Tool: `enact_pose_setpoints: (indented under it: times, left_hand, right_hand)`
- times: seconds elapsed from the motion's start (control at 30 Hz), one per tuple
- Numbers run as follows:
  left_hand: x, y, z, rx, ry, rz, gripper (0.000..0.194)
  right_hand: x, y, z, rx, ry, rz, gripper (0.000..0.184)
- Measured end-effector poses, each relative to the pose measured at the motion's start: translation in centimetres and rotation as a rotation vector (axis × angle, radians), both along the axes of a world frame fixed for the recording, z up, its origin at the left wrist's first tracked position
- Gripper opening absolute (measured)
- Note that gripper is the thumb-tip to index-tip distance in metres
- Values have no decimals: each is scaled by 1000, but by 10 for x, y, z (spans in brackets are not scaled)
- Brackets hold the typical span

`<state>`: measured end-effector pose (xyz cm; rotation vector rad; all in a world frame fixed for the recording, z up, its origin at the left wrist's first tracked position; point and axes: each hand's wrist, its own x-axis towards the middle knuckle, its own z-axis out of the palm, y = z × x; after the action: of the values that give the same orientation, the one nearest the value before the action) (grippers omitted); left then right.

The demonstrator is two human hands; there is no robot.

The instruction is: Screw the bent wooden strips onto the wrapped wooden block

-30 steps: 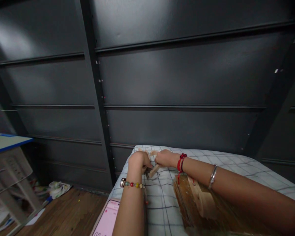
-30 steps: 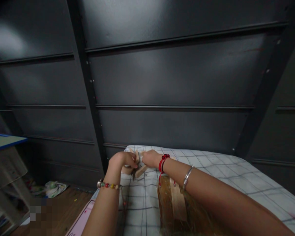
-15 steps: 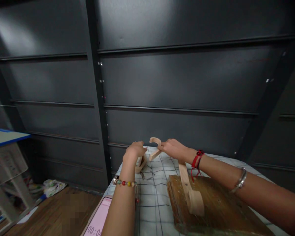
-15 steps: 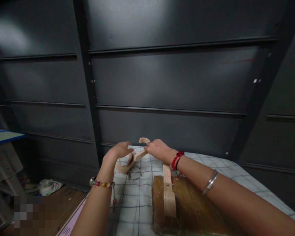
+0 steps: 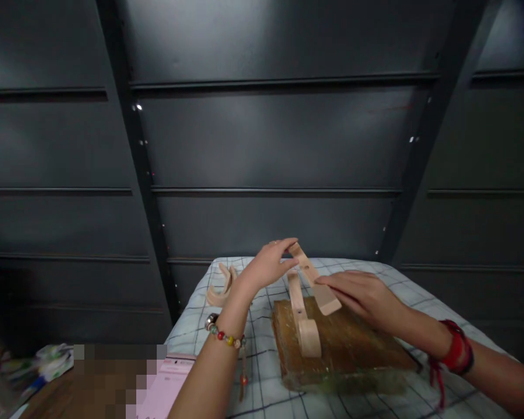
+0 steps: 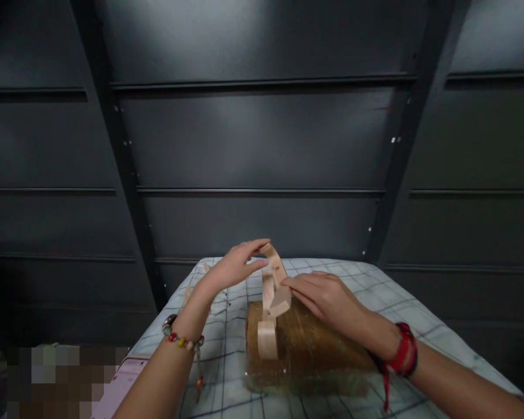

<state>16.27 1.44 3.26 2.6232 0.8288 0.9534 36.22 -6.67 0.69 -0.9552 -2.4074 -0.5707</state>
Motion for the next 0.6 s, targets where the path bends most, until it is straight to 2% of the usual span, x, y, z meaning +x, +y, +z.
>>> enact_pose_setpoints:
  times: [0.13,0.27,0.4,0.6]
  left_hand:
    - [17,-2,-11,-23,122,-121,45]
    - [28,-5,-20,34,304,-121,33]
    - [33,-10,-23,91,425,-99,29]
    - [31,-8,-29,146,397,-113,26]
  right_hand:
    - [11,-19,-22,-73,63,-15,28]
    - [16,-27,-39,-174,83,-12,24]
    - [18,-31,-46,-274,108,-18,19]
    - [20,-30,-49,-342,168,8,22]
